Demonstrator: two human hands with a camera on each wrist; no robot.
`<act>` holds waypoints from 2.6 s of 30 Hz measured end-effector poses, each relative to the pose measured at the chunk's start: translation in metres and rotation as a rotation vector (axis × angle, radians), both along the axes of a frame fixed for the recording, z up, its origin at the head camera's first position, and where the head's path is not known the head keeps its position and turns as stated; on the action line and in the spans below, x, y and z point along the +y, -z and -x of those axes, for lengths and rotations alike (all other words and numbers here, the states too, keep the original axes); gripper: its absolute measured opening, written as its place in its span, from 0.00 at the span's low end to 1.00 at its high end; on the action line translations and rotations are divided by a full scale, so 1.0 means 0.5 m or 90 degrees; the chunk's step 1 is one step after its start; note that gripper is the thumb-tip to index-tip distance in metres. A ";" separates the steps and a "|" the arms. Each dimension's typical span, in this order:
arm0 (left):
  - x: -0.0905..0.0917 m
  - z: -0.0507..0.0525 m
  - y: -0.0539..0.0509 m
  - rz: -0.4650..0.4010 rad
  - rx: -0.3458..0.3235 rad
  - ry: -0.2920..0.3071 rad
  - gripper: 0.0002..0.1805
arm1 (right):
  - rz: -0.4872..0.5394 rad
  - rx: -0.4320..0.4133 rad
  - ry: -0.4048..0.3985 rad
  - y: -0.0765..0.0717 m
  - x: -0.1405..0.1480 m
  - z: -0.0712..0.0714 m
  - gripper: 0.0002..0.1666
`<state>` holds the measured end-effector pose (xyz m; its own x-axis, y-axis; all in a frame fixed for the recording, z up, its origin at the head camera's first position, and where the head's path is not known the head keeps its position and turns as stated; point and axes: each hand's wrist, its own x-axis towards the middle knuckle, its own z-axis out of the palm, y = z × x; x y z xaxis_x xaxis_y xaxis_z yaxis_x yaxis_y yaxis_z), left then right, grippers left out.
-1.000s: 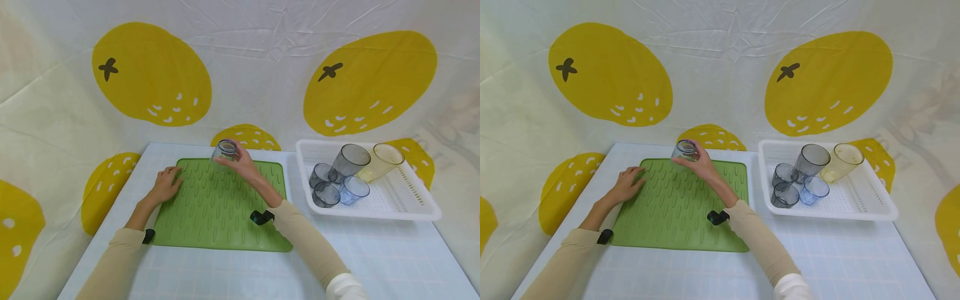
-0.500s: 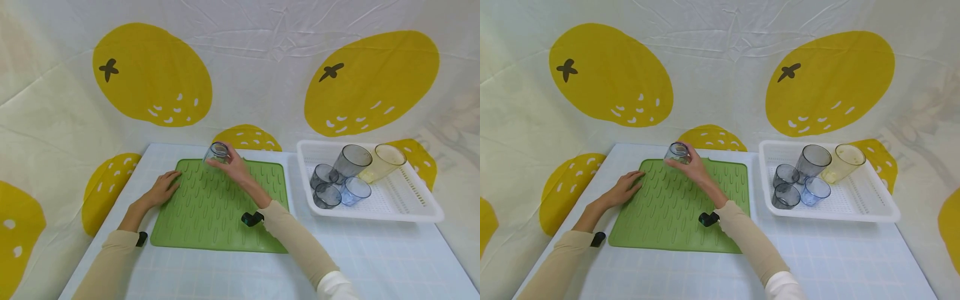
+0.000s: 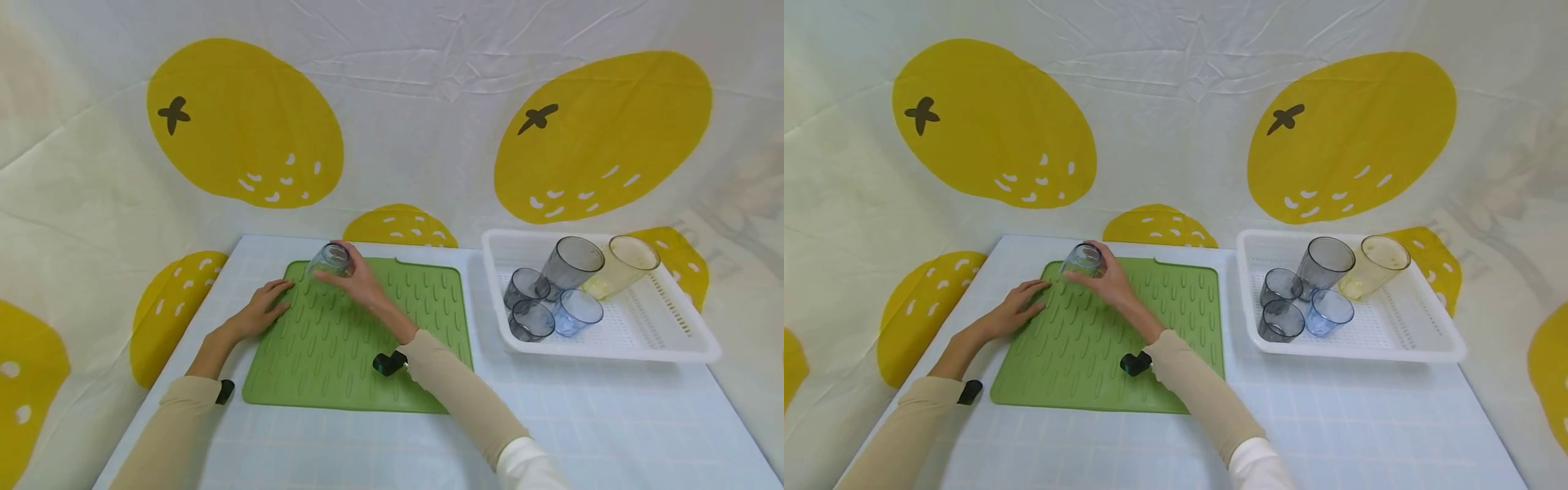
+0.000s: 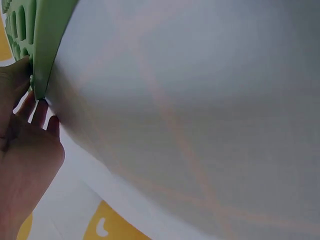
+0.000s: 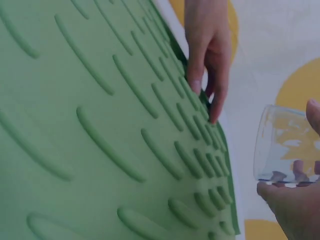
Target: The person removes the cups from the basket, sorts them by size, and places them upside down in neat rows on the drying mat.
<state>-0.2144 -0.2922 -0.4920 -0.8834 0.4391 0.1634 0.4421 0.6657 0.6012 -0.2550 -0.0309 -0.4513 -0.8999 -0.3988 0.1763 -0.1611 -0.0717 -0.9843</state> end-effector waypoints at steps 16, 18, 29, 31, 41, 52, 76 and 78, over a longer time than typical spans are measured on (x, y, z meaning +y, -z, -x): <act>0.001 -0.004 -0.007 0.012 -0.013 -0.013 0.25 | -0.089 0.032 0.048 0.031 -0.064 -0.010 0.41; -0.001 -0.004 -0.007 0.012 -0.017 -0.012 0.25 | -0.114 0.050 0.053 0.043 -0.075 -0.005 0.41; 0.002 -0.001 -0.004 0.005 0.002 -0.008 0.24 | -0.172 0.120 0.040 0.067 -0.094 0.004 0.45; 0.003 -0.002 -0.004 0.006 0.004 -0.008 0.24 | -0.181 0.130 0.049 0.067 -0.092 0.007 0.44; 0.007 -0.002 -0.005 0.007 0.006 -0.006 0.24 | -0.196 0.176 0.060 0.067 -0.078 0.009 0.43; 0.009 -0.008 -0.014 0.019 -0.029 -0.020 0.25 | -0.220 0.095 0.038 0.065 -0.067 0.004 0.58; 0.012 -0.003 -0.007 -0.002 0.015 -0.007 0.24 | -0.282 0.070 -0.015 0.019 0.023 -0.023 0.56; 0.010 -0.003 -0.005 -0.001 0.028 -0.004 0.24 | -0.286 0.078 -0.025 0.015 0.032 -0.023 0.55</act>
<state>-0.2130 -0.2871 -0.4896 -0.8781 0.4333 0.2030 0.4641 0.6678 0.5819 -0.2435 -0.0151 -0.4590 -0.8656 -0.4939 0.0827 -0.2842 0.3485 -0.8932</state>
